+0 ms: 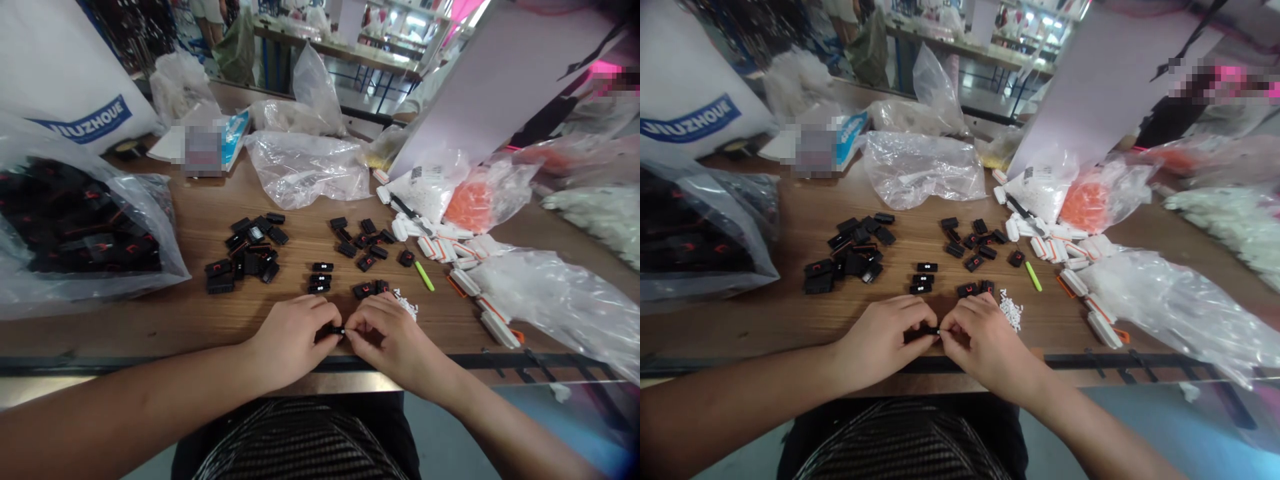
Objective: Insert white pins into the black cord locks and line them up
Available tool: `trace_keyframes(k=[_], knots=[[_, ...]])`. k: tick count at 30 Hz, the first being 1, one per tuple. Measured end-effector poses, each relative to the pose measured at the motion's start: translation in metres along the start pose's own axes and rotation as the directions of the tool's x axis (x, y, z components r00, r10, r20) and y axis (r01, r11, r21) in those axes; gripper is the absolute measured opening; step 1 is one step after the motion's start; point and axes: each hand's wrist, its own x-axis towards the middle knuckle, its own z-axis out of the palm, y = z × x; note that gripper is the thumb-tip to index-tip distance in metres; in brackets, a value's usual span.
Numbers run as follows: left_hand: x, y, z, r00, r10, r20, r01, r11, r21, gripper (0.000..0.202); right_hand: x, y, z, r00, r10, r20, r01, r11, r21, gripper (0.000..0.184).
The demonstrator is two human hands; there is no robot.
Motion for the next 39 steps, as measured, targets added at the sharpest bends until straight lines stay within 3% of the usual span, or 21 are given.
trace_keyframes(k=[9,14,18,23,26,30,33,36,39], knots=[[-0.001,-0.001,0.001,1.000,0.022,-0.022,-0.022,1.000,-0.001,0.010,-0.004,-0.001,-0.005,0.998,-0.036,0.048,0.038,0.998,-0.042,0.015],[-0.001,-0.002,0.002,0.999,0.032,-0.040,-0.032,0.999,-0.011,0.009,-0.010,-0.002,-0.005,0.993,-0.108,-0.042,0.103,0.990,-0.099,0.018],[-0.001,-0.001,0.002,0.999,0.018,-0.036,-0.017,1.000,0.019,0.007,-0.013,-0.005,0.002,0.986,-0.158,-0.045,0.146,0.970,-0.193,0.018],[-0.005,0.002,-0.004,0.999,0.031,-0.024,-0.027,0.989,0.143,0.003,-0.016,-0.002,-0.001,0.980,-0.183,-0.082,0.162,0.962,-0.222,0.017],[-0.008,0.002,-0.010,0.998,0.039,-0.056,-0.022,0.961,0.277,0.011,-0.021,0.014,-0.018,0.972,-0.091,-0.218,0.048,0.979,-0.198,0.015],[-0.008,-0.002,-0.018,0.991,0.034,-0.130,0.026,0.901,0.432,0.016,-0.034,0.054,-0.049,0.917,0.186,-0.352,-0.270,0.941,-0.207,0.021],[-0.005,-0.004,-0.023,0.986,0.052,-0.160,0.038,0.856,0.515,0.016,-0.045,0.081,-0.064,0.898,0.338,-0.281,-0.408,0.879,-0.247,0.024],[-0.004,-0.004,-0.027,0.984,0.059,-0.170,0.048,0.824,0.565,0.018,-0.048,0.092,-0.067,0.877,0.447,-0.176,-0.478,0.851,-0.217,0.023],[-0.004,-0.004,-0.030,0.982,0.057,-0.182,0.063,0.805,0.590,0.018,-0.040,0.090,-0.059,0.886,0.443,-0.139,-0.459,0.881,-0.118,0.023]])
